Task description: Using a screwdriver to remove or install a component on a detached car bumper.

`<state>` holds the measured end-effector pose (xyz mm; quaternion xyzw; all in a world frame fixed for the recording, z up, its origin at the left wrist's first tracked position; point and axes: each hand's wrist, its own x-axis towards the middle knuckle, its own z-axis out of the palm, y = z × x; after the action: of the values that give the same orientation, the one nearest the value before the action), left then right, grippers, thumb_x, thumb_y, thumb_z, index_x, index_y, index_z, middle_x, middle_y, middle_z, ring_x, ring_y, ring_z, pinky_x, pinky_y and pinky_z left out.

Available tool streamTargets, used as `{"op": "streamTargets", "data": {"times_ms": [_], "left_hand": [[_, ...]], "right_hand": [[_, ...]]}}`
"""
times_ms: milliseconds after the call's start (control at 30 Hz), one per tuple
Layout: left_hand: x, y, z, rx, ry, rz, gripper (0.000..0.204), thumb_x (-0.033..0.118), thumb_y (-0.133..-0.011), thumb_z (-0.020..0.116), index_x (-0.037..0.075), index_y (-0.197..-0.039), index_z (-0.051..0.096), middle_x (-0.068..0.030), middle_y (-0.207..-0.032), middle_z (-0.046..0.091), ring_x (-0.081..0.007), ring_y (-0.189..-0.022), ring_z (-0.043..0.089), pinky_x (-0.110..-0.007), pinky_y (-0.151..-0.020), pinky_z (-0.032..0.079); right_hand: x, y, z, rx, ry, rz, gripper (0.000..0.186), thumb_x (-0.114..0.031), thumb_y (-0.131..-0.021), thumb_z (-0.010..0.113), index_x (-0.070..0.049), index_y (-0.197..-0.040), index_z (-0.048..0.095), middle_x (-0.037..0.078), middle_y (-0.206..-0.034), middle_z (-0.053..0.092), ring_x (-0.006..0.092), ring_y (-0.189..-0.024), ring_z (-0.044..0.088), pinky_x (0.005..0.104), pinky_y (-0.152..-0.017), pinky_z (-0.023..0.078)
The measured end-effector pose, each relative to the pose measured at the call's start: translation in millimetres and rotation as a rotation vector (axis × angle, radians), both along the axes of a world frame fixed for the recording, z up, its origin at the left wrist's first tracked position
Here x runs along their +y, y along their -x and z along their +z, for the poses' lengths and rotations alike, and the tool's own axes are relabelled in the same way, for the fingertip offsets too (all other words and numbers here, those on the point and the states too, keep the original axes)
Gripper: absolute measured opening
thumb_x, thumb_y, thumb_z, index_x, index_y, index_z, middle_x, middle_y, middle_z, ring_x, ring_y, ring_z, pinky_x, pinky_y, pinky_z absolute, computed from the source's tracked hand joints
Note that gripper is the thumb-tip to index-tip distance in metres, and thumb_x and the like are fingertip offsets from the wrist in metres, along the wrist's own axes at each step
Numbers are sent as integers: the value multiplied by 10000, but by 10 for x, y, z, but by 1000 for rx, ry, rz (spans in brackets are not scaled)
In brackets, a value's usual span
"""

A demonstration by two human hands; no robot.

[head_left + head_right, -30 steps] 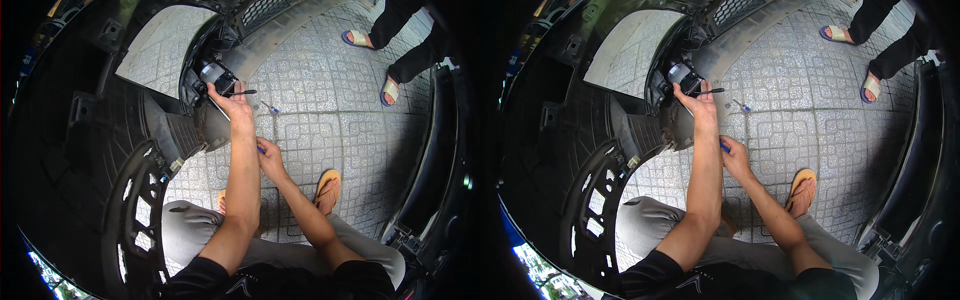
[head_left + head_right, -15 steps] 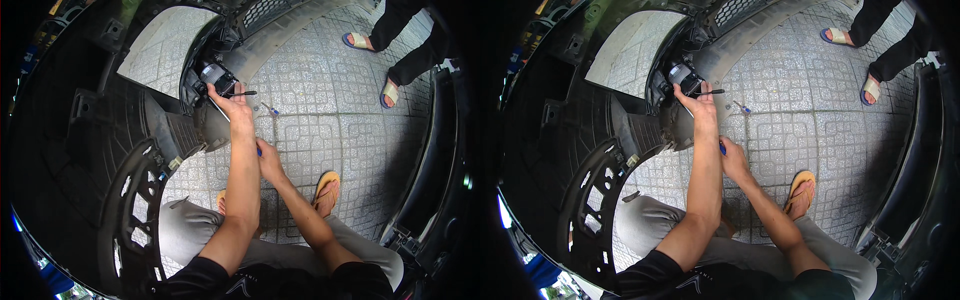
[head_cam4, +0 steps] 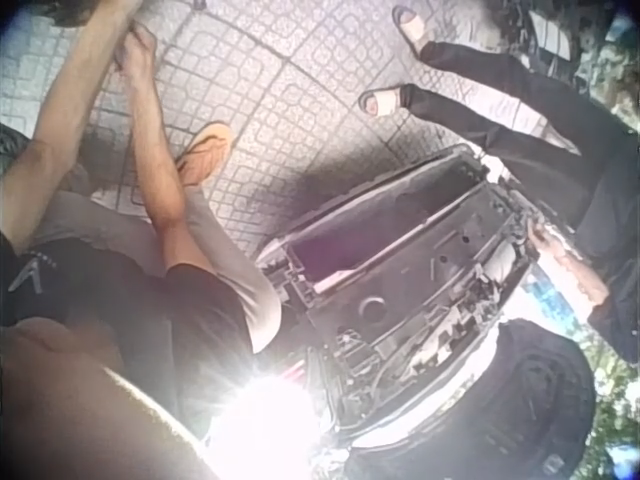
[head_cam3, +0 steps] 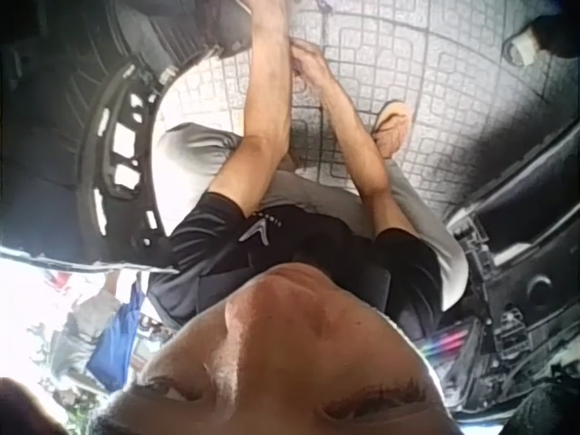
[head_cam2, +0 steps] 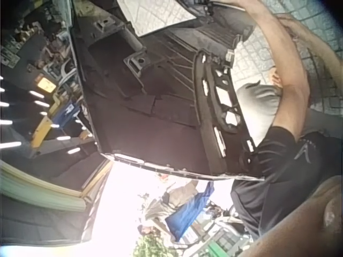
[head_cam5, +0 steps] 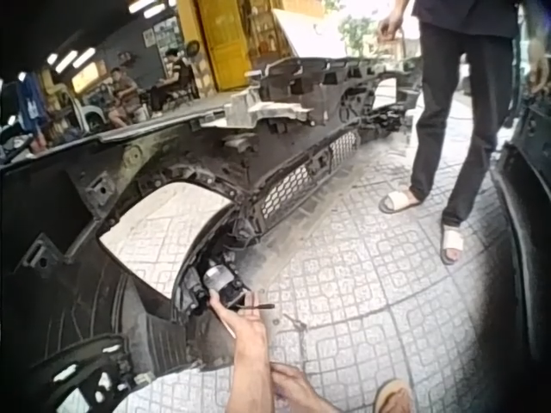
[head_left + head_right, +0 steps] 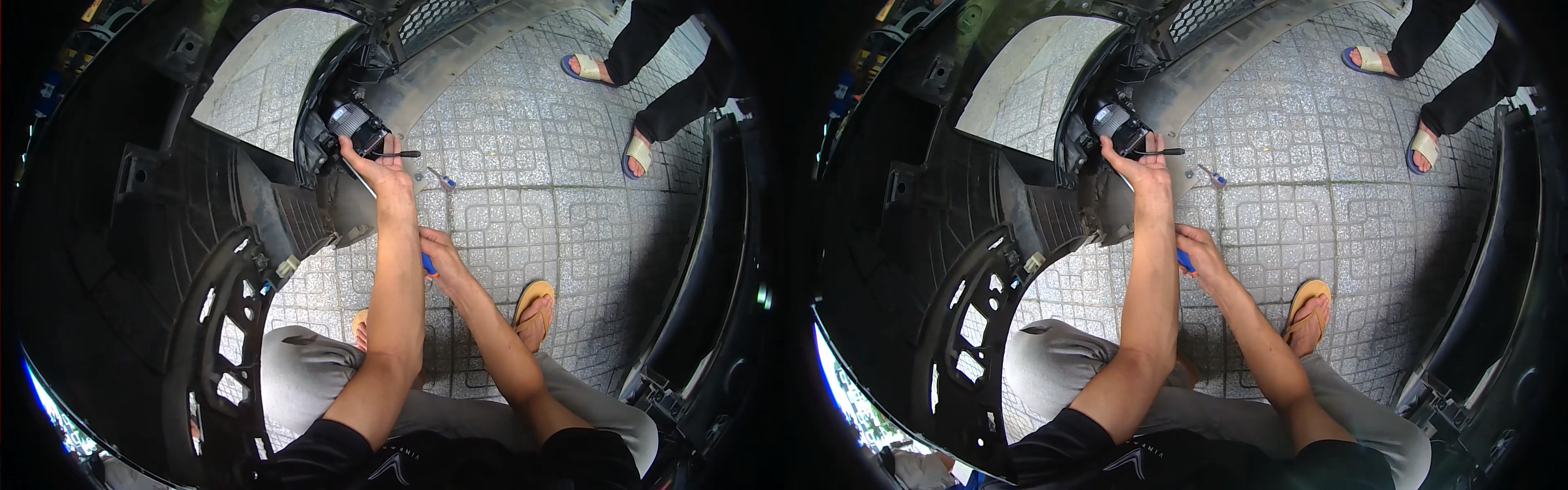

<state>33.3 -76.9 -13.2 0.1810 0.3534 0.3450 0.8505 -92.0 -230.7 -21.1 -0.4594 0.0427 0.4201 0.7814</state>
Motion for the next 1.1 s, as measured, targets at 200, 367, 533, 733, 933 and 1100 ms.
{"op": "streamTargets", "data": {"times_ms": [200,367,533,733,933,1100], "left_hand": [[-5,-5,7,-15,-12,2,869,731,-727,746,86,-1281,566,-125,-1280,547,-329,-1204,565,-485,-1043,511],[0,-11,-20,-5,11,10,811,732,-766,718,150,-1313,579,-87,-1200,636,-287,-1121,613,-442,-1049,468],[-10,-11,-10,4,12,9,814,734,-768,715,143,-1311,579,-86,-1198,635,-286,-1111,615,-440,-1045,472],[-38,-31,28,6,4,27,830,735,-763,718,128,-1311,578,-92,-1194,635,-285,-1108,615,-438,-1042,476],[-1,26,-3,-9,-2,-2,980,734,-702,770,47,-1345,497,-152,-1312,489,-328,-1193,546,-476,-1045,506],[-21,15,11,4,11,6,1041,746,-689,772,47,-1395,462,-181,-1304,482,-334,-1186,549,-471,-1069,485]], "right_hand": [[-26,-36,-21,170,-102,32,253,-230,-1017,549,-13,-1094,655,9,-726,620,71,-486,500,233,-423,363],[-8,-19,-86,307,-172,43,219,-247,-1022,544,-50,-1020,640,17,-705,605,86,-467,491,238,-412,351],[-47,-41,-103,424,-243,82,252,-286,-1034,519,-74,-949,627,16,-669,597,89,-416,457,243,-394,330],[-81,-77,-191,451,-337,141,263,-287,-1036,509,-67,-994,647,21,-700,616,75,-450,485,237,-396,319],[42,105,-152,-343,199,-91,259,-173,-1036,524,-4,-1184,652,55,-901,689,75,-693,594,240,-548,428],[81,137,-103,-366,204,-155,252,-116,-1038,524,18,-1225,628,55,-920,696,97,-723,608,241,-597,459]]}}
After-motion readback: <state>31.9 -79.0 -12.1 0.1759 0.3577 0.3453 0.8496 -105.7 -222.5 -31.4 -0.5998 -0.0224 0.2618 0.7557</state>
